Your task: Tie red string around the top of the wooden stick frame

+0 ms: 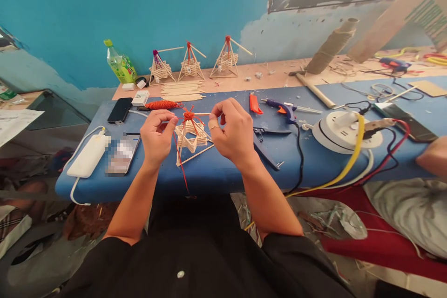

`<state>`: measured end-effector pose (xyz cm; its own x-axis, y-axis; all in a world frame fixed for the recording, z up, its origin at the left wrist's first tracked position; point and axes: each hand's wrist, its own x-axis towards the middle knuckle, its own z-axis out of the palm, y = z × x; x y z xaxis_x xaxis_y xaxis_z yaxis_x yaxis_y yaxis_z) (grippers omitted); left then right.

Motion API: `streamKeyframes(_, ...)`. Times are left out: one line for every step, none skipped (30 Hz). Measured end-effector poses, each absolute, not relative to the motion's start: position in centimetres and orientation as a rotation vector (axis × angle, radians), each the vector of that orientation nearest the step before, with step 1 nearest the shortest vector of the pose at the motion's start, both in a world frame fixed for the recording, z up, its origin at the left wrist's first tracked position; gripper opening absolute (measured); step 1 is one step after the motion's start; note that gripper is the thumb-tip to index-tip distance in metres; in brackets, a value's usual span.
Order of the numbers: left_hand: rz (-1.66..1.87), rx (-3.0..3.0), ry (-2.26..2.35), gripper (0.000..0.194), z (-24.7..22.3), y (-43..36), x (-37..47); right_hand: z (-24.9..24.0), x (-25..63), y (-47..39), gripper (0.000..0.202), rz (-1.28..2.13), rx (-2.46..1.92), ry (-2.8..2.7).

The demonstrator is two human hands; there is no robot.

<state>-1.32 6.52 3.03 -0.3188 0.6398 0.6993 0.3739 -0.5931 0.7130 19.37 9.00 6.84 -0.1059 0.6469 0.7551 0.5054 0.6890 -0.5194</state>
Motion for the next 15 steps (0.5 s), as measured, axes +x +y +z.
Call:
streamKeyframes(2.002,1.7,1.323,0.01,3.01,6.43,-1.38,6.81,19.43,9.06,0.012,0.161,-0.932,-1.76)
streamKeyframes(1.981,1.699,1.341,0.011,3.0,6.32,-1.45,6.8,19.5,9.1,0.012,0.169,-0.945,-1.76)
streamKeyframes(1.961,1.701,1.355,0.012,3.01,6.2,-1.51,6.81,19.57,9.13,0.011,0.179,-0.961,-1.759)
streamKeyframes(1.945,1.705,1.365,0.012,3.05,6.09,-1.57,6.82,19.64,9.15,0.011,0.188,-0.977,-1.757)
streamKeyframes(1.935,1.711,1.372,0.012,3.09,5.99,-1.63,6.83,19.71,9.16,0.011,0.196,-0.99,-1.757)
streamKeyframes(1.932,1.719,1.377,0.012,3.13,5.92,-1.68,6.84,19.77,9.17,0.011,0.205,-0.997,-1.757)
streamKeyframes(1.932,1.726,1.382,0.013,3.17,5.89,-1.73,6.84,19.83,9.18,0.011,0.211,-0.999,-1.759)
streamKeyframes(1.929,1.732,1.39,0.013,3.19,5.88,-1.78,6.83,19.88,9.19,0.011,0.216,-0.997,-1.761)
streamKeyframes(1.926,1.737,1.399,0.014,3.19,5.91,-1.83,6.81,19.92,9.2,0.012,0.218,-0.994,-1.765)
streamKeyframes(1.923,1.738,1.407,0.014,3.16,5.95,-1.88,6.78,19.97,9.21,0.012,0.217,-0.99,-1.77)
streamKeyframes(1.922,1.737,1.412,0.014,3.12,5.99,-1.92,6.75,20.02,9.23,0.012,0.212,-0.986,-1.776)
streamKeyframes(1.922,1.733,1.412,0.014,3.07,6.02,-1.95,6.72,20.06,9.23,0.013,0.203,-0.983,-1.78)
streamKeyframes(1.923,1.725,1.409,0.015,3.03,6.02,-1.98,6.68,20.11,9.23,0.013,0.191,-0.98,-1.782)
streamKeyframes(1.926,1.714,1.404,0.015,3.03,5.97,-2.0,6.64,20.15,9.19,0.013,0.177,-0.977,-1.781)
streamKeyframes(1.929,1.701,1.397,0.015,3.07,5.85,-2.02,6.6,20.19,9.12,0.014,0.164,-0.975,-1.776)
